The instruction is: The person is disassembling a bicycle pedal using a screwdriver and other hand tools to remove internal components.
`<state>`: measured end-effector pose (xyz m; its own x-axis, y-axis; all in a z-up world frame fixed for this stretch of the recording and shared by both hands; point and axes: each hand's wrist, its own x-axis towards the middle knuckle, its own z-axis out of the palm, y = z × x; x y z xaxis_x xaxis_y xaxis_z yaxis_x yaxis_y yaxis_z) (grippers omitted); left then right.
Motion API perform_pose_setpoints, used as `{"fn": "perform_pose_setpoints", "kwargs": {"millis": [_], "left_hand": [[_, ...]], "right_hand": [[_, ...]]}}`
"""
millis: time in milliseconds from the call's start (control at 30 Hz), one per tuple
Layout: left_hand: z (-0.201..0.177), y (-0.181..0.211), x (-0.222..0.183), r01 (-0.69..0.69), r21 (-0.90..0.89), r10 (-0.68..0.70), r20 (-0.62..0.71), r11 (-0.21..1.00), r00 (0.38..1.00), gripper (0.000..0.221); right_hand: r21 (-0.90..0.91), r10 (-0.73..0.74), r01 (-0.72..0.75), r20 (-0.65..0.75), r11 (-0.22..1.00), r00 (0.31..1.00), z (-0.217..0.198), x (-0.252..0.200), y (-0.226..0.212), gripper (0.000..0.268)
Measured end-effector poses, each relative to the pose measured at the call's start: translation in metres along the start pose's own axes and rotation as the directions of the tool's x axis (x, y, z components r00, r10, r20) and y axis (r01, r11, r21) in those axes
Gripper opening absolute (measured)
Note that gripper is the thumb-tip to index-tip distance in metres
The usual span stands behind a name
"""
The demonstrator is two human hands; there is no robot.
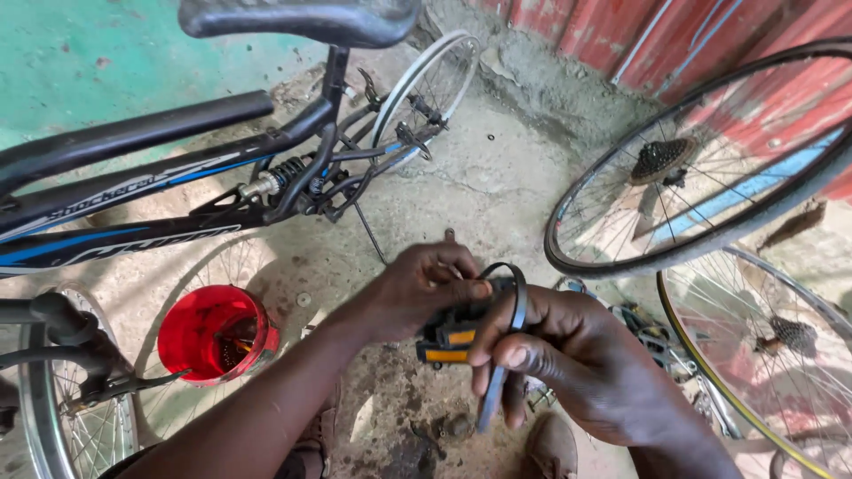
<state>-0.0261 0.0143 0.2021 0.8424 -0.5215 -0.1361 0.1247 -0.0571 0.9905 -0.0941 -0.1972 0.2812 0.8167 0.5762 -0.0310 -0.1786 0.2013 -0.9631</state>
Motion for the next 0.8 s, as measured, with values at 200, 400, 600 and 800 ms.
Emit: {"fn": "perform_pose_setpoints", "kwargs": {"millis": [200,400,600,800], "left_hand": [[0.006,-0.028,0.000,0.143,-0.237,-0.151,-0.017,0.961,0.988,0.017],[0.001,-0.019,-0.005,0.107,0.124,-0.080,-0.204,0.986,0.976,0.017],[0.016,-0.001,-0.012,0.021,-0.057,-0.036,-0.270,0.998,0.962,0.015],[0.024,0.012,-0.017,0.052,-0.109,-0.070,-0.171,0.993,0.983,0.014]], "right_hand": [[-0.666,-0.173,-0.030,-0.237,0.745,0.956,-0.004,0.019,-0.004,0.016],[-0.678,-0.143,-0.065,-0.246,0.732,0.959,-0.011,0.018,0.001,0.004],[-0.791,-0.383,-0.009,-0.307,0.612,0.871,-0.003,0.014,0.006,0.009],[-0.881,-0.536,0.008,-0.281,0.474,0.796,-0.006,0.015,0.028,0.015]]}}
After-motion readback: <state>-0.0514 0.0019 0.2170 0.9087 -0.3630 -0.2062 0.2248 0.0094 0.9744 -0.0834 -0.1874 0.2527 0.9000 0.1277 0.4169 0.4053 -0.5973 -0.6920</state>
